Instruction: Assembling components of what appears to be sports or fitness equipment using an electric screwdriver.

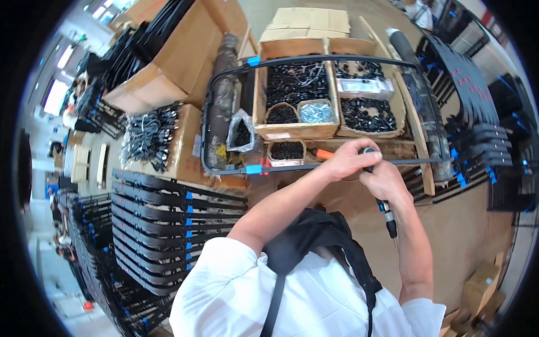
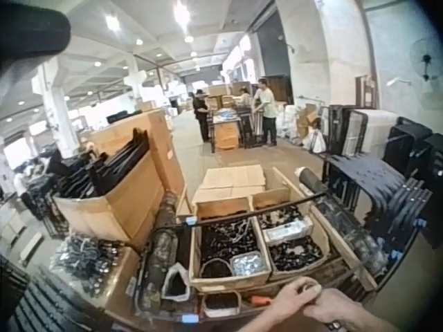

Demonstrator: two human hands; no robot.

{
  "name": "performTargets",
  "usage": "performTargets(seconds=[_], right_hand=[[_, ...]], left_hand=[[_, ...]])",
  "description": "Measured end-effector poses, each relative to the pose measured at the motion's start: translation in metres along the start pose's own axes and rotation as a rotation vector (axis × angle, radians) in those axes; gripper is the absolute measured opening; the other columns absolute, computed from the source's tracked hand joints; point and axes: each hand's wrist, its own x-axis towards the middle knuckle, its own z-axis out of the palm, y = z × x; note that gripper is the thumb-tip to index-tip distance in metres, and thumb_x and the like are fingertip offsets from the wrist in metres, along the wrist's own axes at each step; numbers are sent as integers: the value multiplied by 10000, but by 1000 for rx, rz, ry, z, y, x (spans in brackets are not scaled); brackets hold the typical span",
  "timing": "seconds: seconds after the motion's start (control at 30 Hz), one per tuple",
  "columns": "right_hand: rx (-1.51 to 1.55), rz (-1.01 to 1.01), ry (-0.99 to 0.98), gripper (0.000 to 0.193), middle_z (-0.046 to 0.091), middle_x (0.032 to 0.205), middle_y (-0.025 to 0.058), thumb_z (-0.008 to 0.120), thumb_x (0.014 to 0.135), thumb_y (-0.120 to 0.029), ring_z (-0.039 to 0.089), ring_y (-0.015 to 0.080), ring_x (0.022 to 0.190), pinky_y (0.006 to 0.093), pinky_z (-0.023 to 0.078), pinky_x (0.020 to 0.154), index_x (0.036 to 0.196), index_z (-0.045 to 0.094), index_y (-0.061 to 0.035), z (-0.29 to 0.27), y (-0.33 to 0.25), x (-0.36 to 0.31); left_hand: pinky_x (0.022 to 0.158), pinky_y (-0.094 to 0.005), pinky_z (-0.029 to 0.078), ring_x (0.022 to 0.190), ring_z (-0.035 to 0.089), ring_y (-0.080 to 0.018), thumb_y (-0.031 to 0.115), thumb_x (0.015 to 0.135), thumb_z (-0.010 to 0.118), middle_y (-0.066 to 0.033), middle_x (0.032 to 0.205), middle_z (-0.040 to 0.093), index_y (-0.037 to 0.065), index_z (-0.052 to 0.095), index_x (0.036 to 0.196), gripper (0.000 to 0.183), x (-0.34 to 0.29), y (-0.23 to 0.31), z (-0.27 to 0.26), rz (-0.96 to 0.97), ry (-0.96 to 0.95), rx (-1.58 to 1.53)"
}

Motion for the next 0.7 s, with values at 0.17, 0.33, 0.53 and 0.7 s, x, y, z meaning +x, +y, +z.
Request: performTargets(seconds=[0.17, 0.33, 0.53, 0.7], right_hand=[[-43, 59, -89, 407, 742, 1000, 285, 638, 778, -239, 733, 415, 987, 484, 557, 841, 1060, 713, 44, -7, -19, 1], [-53, 38, -65, 447, 749, 1025, 284, 682, 790, -278, 732, 427, 1022, 481, 559, 863, 1103, 715, 40, -13, -11, 7], [231, -300, -10, 435, 729, 1056, 119, 714, 881, -160, 725, 262, 1026, 381, 568, 864, 1249, 625, 54, -43, -59, 3], [320, -369, 143, 617, 734, 1113, 143, 758, 846, -96, 724, 227, 923, 363, 592, 821, 1412, 537, 5, 8, -90, 48]], left_hand=[[800, -286, 518, 891, 590, -79, 334, 972, 778, 13, 966, 672, 52, 724, 1087, 309, -2, 0, -6, 20, 3, -41], [807, -292, 523, 893, 586, -71, 304, 976, 772, 18, 958, 678, 54, 735, 1052, 264, 2, 13, -2, 58, 36, -83], [966, -401, 454, 1070, 582, -257, 300, 914, 770, -86, 1031, 610, 57, 692, 935, 256, -1, 85, -30, 556, 205, 280], [984, -400, 447, 1088, 560, -240, 314, 971, 713, -70, 1067, 617, 65, 669, 927, 257, -19, 86, -111, 712, 477, 371]])
